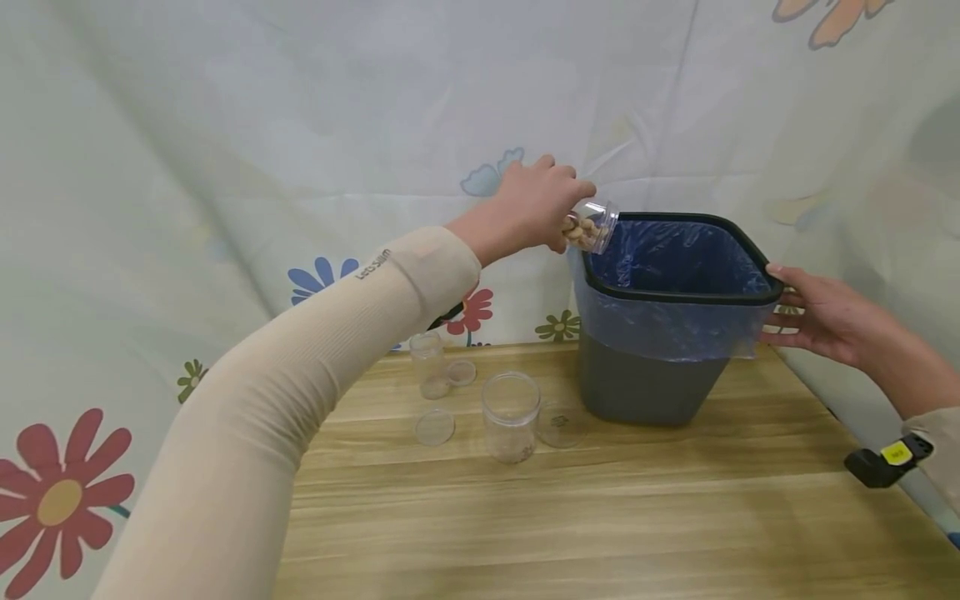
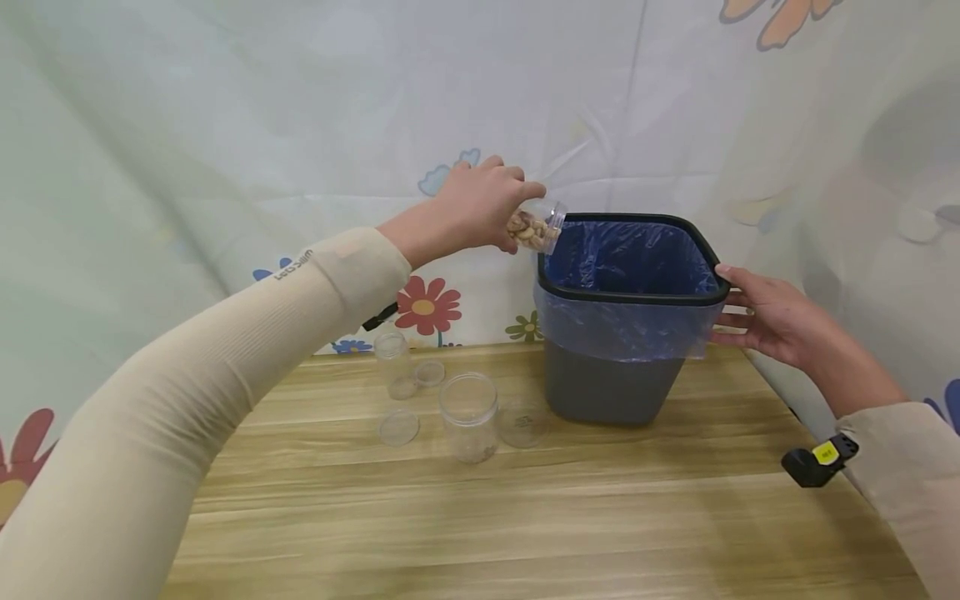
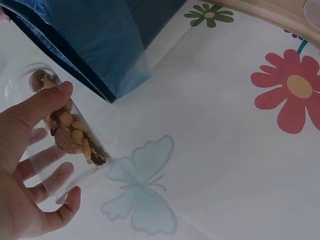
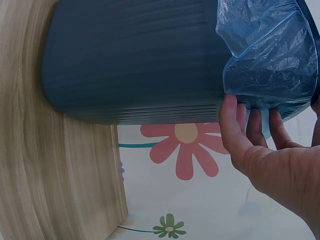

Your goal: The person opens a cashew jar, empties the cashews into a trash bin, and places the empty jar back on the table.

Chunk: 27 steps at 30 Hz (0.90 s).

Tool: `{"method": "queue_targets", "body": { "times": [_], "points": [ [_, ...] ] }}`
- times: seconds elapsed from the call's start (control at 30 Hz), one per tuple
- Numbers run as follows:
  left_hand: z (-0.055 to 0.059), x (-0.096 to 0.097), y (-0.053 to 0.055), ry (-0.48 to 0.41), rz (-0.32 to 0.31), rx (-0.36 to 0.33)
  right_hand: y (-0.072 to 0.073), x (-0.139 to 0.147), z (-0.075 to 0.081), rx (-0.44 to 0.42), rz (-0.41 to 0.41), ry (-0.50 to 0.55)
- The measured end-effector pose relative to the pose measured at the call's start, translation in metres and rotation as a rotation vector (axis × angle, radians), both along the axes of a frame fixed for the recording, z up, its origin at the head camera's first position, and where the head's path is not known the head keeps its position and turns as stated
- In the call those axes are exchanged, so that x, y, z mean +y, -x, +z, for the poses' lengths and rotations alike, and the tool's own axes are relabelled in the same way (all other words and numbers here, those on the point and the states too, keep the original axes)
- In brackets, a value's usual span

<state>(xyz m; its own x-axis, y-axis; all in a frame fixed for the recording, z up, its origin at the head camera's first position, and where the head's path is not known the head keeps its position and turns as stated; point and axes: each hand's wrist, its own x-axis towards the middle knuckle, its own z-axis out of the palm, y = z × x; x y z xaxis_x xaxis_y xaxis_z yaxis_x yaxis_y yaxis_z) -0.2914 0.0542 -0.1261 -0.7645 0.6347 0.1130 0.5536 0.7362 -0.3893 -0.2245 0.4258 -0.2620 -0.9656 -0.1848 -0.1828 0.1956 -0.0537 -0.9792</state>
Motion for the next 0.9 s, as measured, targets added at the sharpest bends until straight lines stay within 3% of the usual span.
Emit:
{"method": "queue_targets", "body": {
  "times": [0.43,0.9],
  "points": [
    [0.0012,0.0044,-0.0039,0.027,-0.029,0.028,0.0014,-0.0015,-0.0002,-0.001,-0.003,-0.037],
    [0.0018,0.0064,-0.0055,0.045,-0.039,0.054,0.0014,-0.0024,0.0,0.012,-0.001,-0.005]
  ]
}}
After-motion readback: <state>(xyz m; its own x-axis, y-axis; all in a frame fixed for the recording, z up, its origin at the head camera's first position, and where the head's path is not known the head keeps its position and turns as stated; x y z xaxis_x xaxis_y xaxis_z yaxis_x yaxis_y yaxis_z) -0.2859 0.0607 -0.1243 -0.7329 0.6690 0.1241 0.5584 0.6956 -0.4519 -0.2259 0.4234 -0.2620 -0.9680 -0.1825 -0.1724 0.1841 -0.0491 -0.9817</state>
